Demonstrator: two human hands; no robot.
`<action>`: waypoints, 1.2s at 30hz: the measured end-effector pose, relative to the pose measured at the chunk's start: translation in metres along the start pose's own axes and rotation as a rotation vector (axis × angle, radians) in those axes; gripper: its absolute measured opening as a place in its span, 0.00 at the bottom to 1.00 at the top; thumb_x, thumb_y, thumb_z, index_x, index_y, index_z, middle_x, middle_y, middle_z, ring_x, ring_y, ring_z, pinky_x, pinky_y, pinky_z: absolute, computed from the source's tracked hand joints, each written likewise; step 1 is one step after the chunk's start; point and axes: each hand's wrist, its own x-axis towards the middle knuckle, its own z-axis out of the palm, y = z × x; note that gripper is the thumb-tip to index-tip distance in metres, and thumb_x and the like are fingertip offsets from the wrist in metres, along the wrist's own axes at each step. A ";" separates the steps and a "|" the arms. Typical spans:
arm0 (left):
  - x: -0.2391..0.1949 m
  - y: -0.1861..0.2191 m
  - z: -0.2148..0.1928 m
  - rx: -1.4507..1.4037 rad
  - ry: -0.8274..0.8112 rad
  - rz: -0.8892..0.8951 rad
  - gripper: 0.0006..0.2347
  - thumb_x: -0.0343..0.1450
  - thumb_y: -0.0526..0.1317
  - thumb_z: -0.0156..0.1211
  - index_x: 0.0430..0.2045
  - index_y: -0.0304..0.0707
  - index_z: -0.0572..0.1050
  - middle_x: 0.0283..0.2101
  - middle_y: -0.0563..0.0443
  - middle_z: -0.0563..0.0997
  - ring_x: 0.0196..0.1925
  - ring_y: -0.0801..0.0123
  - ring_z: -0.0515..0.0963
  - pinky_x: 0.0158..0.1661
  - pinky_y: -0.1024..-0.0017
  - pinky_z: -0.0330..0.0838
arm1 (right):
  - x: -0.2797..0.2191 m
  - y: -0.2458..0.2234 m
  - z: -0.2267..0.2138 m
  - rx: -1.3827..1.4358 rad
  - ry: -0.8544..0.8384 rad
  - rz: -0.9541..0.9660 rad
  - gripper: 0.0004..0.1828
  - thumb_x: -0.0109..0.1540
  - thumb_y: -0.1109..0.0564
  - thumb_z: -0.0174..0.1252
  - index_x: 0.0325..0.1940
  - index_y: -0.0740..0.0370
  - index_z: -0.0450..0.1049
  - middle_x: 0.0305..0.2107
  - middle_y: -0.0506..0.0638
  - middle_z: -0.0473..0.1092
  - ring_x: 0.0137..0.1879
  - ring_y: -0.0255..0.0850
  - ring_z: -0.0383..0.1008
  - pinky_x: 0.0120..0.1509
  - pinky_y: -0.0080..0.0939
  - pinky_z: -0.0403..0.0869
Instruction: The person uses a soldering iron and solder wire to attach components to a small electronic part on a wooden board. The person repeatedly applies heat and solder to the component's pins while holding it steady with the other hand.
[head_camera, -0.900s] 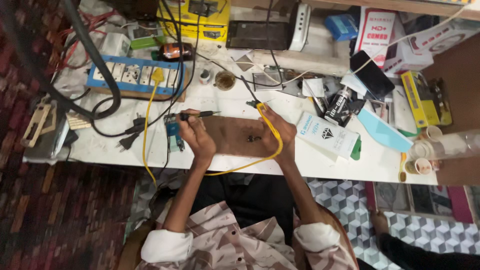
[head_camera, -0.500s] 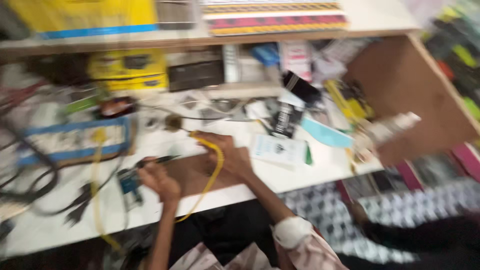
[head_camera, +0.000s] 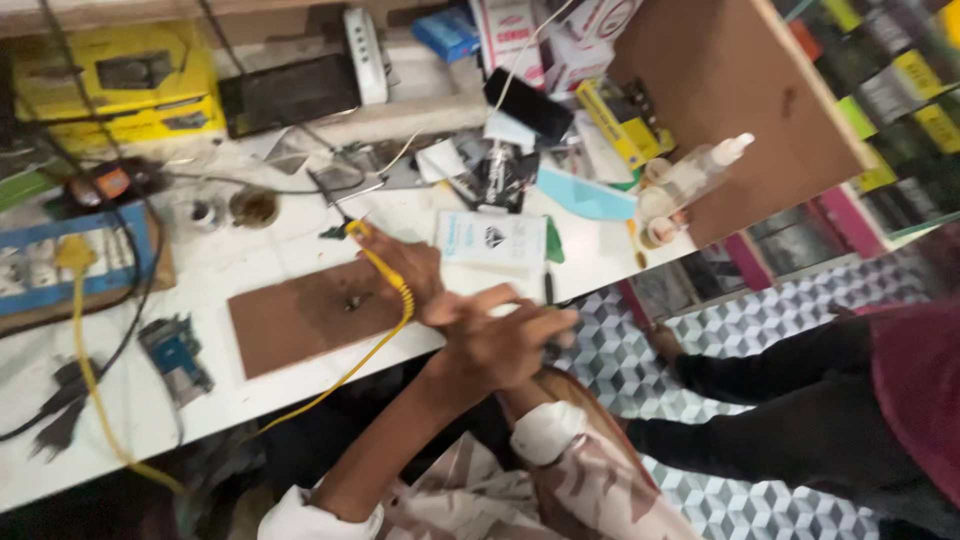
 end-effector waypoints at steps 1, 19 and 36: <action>0.017 0.000 0.011 0.118 0.049 0.038 0.14 0.66 0.30 0.66 0.45 0.43 0.78 0.39 0.67 0.82 0.44 0.78 0.75 0.54 0.65 0.56 | -0.002 -0.001 -0.005 0.001 0.029 -0.019 0.23 0.63 0.56 0.59 0.63 0.61 0.72 0.58 0.57 0.73 0.48 0.49 0.81 0.43 0.46 0.78; -0.112 0.014 -0.023 -0.012 0.525 -0.233 0.11 0.74 0.36 0.53 0.51 0.49 0.70 0.34 0.55 0.75 0.39 0.83 0.74 0.58 0.54 0.59 | -0.025 0.021 0.039 0.010 0.237 -0.097 0.20 0.67 0.51 0.58 0.59 0.62 0.74 0.55 0.58 0.74 0.49 0.49 0.82 0.42 0.45 0.77; -0.183 -0.137 -0.079 -0.195 1.196 -0.933 0.10 0.83 0.45 0.44 0.41 0.38 0.67 0.26 0.62 0.59 0.25 0.83 0.57 0.27 0.76 0.50 | 0.035 -0.007 0.060 0.658 0.206 0.309 0.11 0.69 0.66 0.58 0.56 0.69 0.76 0.48 0.59 0.77 0.39 0.37 0.78 0.41 0.34 0.79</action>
